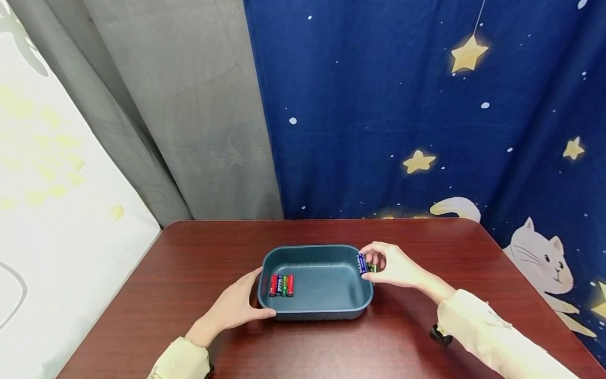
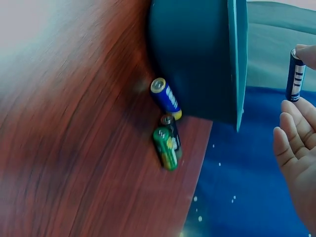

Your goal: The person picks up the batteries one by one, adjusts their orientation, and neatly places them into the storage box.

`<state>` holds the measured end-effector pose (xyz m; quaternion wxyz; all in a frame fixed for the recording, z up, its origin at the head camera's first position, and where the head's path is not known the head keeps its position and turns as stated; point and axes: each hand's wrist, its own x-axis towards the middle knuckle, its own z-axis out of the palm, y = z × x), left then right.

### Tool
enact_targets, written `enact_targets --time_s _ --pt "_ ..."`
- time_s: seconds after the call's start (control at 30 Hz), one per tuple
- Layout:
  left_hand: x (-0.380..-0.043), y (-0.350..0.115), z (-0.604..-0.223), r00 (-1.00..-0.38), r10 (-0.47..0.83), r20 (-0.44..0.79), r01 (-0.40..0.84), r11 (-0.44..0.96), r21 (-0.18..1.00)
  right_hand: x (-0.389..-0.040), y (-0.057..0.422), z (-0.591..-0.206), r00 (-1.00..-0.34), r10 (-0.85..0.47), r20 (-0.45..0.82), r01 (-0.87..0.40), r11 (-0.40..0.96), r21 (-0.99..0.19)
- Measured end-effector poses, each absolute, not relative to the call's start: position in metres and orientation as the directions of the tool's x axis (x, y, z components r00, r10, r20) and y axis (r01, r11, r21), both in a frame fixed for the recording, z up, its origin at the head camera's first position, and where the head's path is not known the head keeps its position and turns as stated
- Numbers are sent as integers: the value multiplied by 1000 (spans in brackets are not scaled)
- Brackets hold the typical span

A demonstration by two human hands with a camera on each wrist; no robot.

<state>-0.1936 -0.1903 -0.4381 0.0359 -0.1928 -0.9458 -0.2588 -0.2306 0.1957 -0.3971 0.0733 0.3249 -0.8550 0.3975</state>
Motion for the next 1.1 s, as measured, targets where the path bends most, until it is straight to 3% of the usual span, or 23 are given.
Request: enact_targets --time_s 0.4,1.1 --pt "-193 -191 -438 -920 353 169 390 789 475 -249 153 -411 -741 -542 396 -647 421 -636" --pt "-194 -190 -437 -919 352 175 392 793 466 -254 104 -430 -715 -644 270 -657 490 -573"
